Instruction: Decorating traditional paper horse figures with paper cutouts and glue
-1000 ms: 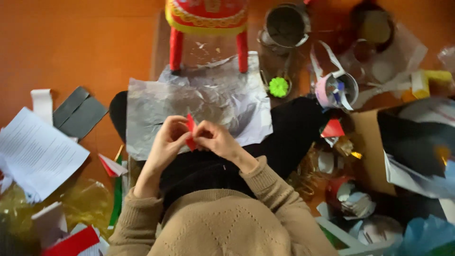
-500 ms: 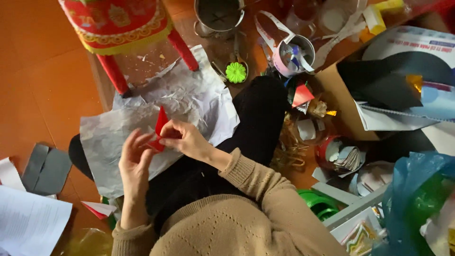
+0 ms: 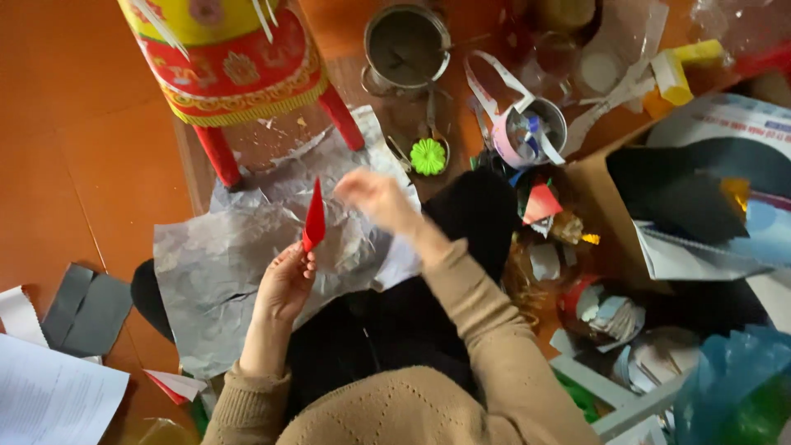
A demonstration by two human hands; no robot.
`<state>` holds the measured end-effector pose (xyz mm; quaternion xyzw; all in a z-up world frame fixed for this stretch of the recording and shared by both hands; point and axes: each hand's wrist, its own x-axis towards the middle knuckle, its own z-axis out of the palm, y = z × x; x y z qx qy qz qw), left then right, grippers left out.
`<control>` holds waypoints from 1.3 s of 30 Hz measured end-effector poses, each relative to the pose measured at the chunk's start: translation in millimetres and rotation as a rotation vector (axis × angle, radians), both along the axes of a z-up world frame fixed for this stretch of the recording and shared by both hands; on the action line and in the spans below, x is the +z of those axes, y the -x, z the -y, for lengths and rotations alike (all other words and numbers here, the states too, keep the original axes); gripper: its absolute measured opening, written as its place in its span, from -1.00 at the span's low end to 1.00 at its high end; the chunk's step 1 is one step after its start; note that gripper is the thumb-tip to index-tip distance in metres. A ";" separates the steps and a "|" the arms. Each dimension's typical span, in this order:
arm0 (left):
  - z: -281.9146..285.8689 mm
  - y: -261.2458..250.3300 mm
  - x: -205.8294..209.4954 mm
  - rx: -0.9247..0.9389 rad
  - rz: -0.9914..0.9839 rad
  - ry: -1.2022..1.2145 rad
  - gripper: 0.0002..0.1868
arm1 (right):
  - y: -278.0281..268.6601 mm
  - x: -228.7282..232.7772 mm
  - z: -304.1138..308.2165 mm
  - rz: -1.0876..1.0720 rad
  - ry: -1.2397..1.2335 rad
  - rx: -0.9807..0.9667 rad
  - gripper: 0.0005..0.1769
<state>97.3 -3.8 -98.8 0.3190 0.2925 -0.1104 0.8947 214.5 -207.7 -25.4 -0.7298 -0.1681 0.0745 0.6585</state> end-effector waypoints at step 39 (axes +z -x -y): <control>17.1 -12.2 9.3 0.052 -0.071 -0.102 -0.92 | -122.2 -162.8 60.9 -0.048 1.226 -0.241 -0.40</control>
